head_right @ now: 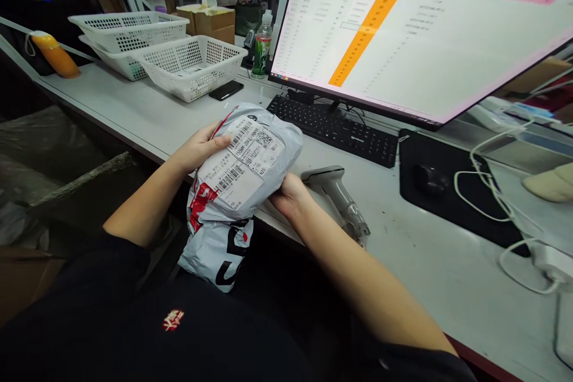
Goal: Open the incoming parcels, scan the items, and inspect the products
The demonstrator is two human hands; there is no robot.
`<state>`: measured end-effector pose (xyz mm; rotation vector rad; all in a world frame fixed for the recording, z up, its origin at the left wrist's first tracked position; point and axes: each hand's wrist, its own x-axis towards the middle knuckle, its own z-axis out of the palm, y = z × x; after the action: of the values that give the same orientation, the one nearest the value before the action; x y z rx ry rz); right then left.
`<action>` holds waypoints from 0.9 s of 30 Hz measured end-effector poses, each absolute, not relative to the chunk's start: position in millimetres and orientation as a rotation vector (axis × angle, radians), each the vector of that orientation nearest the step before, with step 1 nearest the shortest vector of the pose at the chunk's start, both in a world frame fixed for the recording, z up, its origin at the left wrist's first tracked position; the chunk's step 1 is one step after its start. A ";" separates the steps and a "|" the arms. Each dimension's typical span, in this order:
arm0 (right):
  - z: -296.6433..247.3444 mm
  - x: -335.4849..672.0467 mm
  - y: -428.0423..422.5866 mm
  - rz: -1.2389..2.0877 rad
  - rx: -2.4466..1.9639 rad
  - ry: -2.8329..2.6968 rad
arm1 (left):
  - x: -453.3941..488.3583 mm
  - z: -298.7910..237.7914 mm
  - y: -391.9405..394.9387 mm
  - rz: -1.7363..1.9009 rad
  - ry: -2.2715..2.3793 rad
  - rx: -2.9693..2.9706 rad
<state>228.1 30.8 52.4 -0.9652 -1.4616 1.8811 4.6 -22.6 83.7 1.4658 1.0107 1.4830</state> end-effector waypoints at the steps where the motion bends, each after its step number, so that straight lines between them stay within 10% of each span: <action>1: 51.3 229.3 30.7 1.890 -0.972 -1.453 | 4.5 84.2 -22.3 1.475 1.004 1.482; 27: 66.1 216.8 15.2 2.031 -0.922 -0.856 | -2.9 103.2 -37.2 1.270 1.183 1.835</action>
<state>216.8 15.2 66.1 -0.9219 -0.8559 2.0311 -2.9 -37.2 103.2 1.8351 1.1825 1.2697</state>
